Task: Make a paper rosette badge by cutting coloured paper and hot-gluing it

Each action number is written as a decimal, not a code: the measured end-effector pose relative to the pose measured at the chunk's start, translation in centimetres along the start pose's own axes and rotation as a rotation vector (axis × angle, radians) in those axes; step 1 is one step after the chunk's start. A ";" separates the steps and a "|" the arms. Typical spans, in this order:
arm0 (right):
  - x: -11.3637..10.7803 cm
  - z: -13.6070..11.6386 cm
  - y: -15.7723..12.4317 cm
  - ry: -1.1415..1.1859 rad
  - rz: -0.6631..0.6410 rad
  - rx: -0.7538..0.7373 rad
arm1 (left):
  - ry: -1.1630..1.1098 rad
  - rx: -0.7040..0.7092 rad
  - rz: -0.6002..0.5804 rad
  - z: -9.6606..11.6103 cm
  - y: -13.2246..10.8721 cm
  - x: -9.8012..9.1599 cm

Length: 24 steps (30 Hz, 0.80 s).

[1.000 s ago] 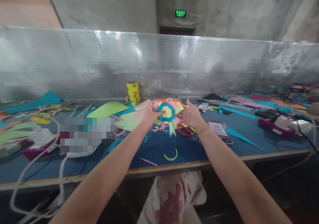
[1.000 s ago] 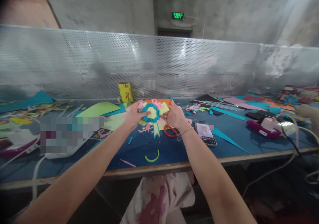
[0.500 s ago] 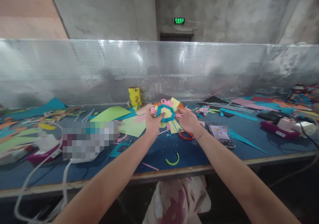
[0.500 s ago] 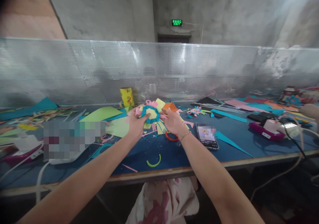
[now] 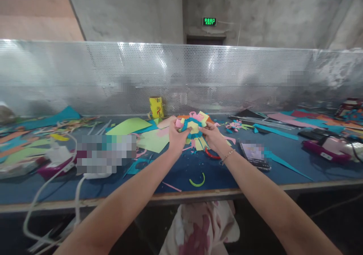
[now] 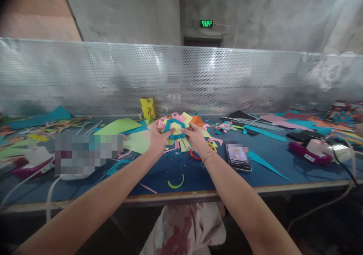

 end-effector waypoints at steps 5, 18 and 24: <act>0.2 0.2 0.1 -0.065 0.030 -0.093 | -0.061 0.001 -0.030 0.1 -0.2 0.3; -0.4 -0.2 0.5 -0.006 0.180 -0.169 | -0.184 -0.282 -0.216 -1.7 0.5 0.8; -0.3 -0.4 0.3 0.003 0.173 -0.142 | -0.172 -0.248 -0.251 -1.3 0.3 0.8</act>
Point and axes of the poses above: each hand's wrist, its own y-axis towards the middle knuckle, its own x-axis out of the palm, z = x × y, the point moved 2 cm from there along y, towards the middle knuckle, and after that the axes turned 1 degree about -y, right-handed, at the moved point
